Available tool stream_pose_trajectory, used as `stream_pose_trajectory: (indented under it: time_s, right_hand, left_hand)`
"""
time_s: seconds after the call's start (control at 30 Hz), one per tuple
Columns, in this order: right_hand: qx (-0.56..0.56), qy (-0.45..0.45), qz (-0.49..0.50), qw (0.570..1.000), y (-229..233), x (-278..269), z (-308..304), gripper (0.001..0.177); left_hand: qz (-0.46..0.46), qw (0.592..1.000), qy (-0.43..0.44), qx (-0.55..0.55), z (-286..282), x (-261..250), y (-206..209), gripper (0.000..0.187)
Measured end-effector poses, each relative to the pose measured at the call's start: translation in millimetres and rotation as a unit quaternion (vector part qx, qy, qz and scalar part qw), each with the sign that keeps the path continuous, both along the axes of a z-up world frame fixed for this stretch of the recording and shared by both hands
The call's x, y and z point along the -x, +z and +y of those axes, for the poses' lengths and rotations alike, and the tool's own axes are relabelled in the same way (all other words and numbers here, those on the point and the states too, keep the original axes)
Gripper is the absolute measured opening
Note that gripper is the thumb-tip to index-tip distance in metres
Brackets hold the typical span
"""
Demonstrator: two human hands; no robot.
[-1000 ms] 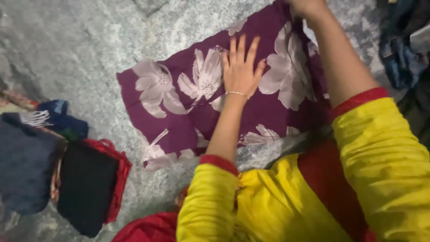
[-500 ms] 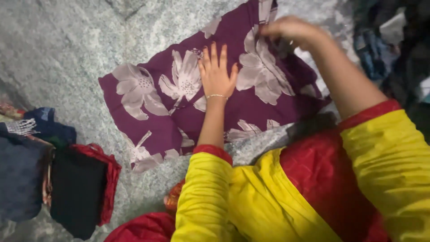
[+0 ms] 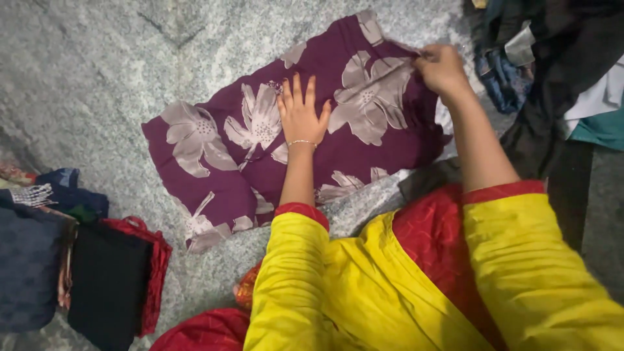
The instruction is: The person sits on the floor and folds a purple floral cloth by hand. They smooth and align the fabric, fold it into smaller sections, and place it on a stack of other folded clothes.
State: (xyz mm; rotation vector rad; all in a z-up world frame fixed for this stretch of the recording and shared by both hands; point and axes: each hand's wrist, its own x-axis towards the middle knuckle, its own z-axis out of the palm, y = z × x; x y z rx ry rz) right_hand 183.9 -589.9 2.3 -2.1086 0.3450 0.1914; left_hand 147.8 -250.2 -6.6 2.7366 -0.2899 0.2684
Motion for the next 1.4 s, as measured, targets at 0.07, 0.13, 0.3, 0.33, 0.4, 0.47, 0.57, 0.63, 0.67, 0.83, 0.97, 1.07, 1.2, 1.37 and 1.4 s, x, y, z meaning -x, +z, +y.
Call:
stream_pose_trajectory:
  time_s: [0.07,0.13,0.3,0.33,0.4,0.47,0.57,0.63,0.67,0.83,0.97,1.07,1.2,1.37,1.4]
  right_hand:
    - [0.072,-0.016,-0.086,0.994,-9,4,-7,0.029]
    - [0.159,-0.029,-0.058,0.985,-1,10,-5,0.025]
    - [0.06,0.08,0.078,0.992,56,40,64,0.045]
    - [0.077,0.131,0.086,0.985,66,46,78,0.057]
    - [0.078,0.191,0.06,0.977,59,50,82,0.065]
    - [0.08,0.247,0.035,0.965,49,54,86,0.073]
    - [0.004,0.386,0.024,0.922,40,58,88,0.068]
    - [-0.068,0.47,0.088,0.876,48,56,86,0.055]
    - [-0.07,0.47,0.086,0.876,50,52,82,0.055]
    - [0.118,0.068,0.093,0.986,48,35,76,0.037]
    - [0.217,0.05,0.065,0.973,44,34,105,0.057]
    - [0.22,0.101,0.096,0.965,15,28,95,0.057]
    - [0.217,-0.007,0.029,0.976,14,24,68,0.027]
    - [0.204,-0.012,-0.169,0.964,59,33,103,0.024]
    - [0.164,0.073,-0.069,0.981,71,36,117,0.029]
  left_hand:
    - [0.003,1.0,-0.002,-0.004,1,0,-1,0.067]
    - [0.009,1.0,-0.008,-0.01,0,0,0,0.068]
    - [-0.086,0.984,-0.053,-0.144,-13,6,2,0.06]
    - [-0.104,0.974,-0.096,-0.175,-15,5,-1,0.055]
    - [0.019,0.999,-0.033,-0.011,-40,10,19,0.037]
    - [0.143,0.977,0.029,0.153,-59,8,36,0.027]
    - [0.263,0.899,0.137,0.322,-72,-2,34,0.038]
    - [0.205,0.942,0.136,0.227,-71,-6,5,0.04]
    - [0.203,0.943,0.136,0.225,-69,-2,15,0.04]
    - [0.178,0.874,0.169,0.419,-37,21,-18,0.021]
    - [0.151,0.852,0.166,0.474,-35,38,31,0.045]
    - [0.085,0.839,0.132,0.521,-38,45,46,0.051]
    - [0.028,0.902,0.027,0.43,-32,47,30,0.041]
    - [0.026,0.903,0.026,0.428,-13,47,-47,0.026]
    - [0.017,0.893,0.045,0.448,-12,51,-48,0.025]
